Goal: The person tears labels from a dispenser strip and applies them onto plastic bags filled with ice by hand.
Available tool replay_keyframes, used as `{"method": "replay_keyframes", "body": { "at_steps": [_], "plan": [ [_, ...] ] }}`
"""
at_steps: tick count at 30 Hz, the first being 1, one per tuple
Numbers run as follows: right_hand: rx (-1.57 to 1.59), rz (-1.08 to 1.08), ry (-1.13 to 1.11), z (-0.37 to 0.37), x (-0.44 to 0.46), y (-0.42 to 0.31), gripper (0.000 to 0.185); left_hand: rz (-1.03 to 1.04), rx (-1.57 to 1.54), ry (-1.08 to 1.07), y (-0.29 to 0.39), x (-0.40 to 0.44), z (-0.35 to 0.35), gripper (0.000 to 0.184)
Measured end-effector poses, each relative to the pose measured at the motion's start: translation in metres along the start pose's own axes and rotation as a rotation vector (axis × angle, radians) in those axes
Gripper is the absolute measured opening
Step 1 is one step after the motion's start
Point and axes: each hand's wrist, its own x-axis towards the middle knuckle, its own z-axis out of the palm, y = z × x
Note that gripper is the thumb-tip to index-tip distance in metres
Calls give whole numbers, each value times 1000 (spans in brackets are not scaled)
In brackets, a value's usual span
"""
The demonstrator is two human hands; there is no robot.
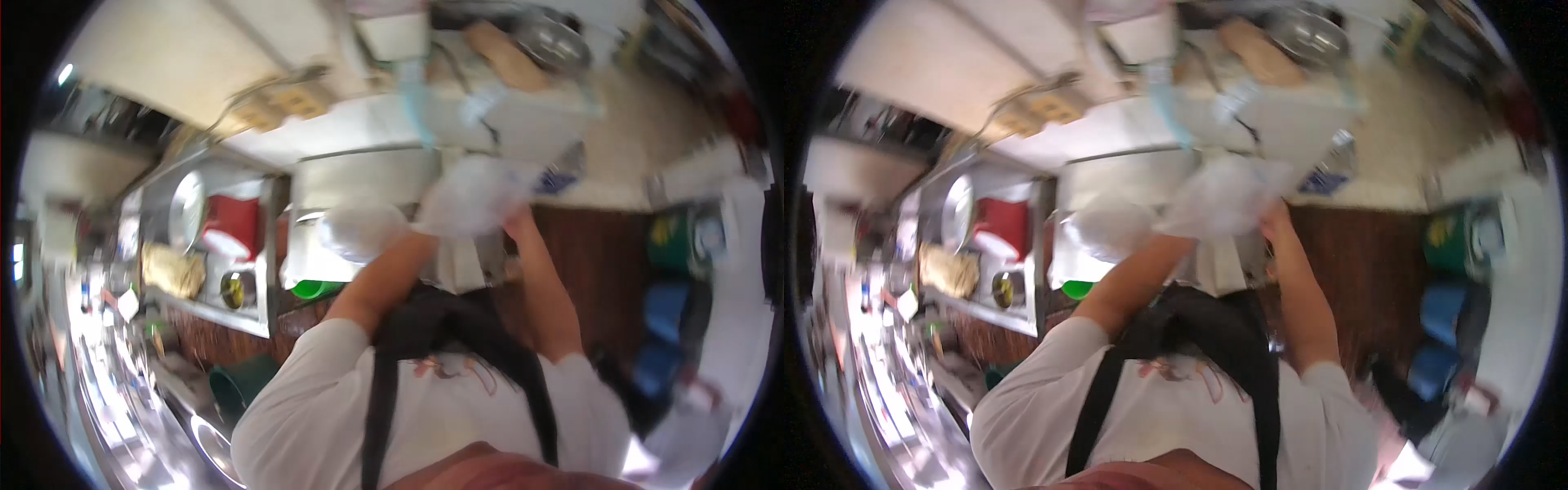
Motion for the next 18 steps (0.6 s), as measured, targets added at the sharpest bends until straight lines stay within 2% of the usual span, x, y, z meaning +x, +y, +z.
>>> {"method": "replay_keyframes", "body": {
  "at_steps": [1, 2, 4, 7, 10, 12, 13, 14, 16, 18],
  "plan": [
    [66, 41, -9, 0, -9, -2, 45, 4, 127, 21, -19, 11, -12, 28],
    [103, -5, -62, -4, -9, 6, 48, -6, 279, 39, -34, 22, -23, 28],
    [86, 37, 27, -18, 10, 28, 50, -34, 582, 48, -59, 40, -40, 28],
    [-87, -102, 132, -26, 27, 41, 44, -52, 810, 34, -81, 61, -49, 28],
    [-884, -115, 239, -49, 74, 48, 36, 23, 824, 118, -91, 75, -48, 29],
    [-966, -270, 226, -95, 137, 75, 35, -69, 926, 88, -61, 61, -27, 36],
    [-1006, -350, 221, -86, 138, 66, 34, -118, 980, 73, -53, 58, -26, 40],
    [-993, -347, 221, -88, 130, 57, 37, -14, 963, 16, -48, 50, -29, 44],
    [-965, -342, 221, -31, 51, -6, 46, 188, 924, -96, -51, 40, -43, 54],
    [-913, -510, 149, -13, 3, -37, 62, 305, 939, 16, -23, 6, -34, 58]
  ]
}}
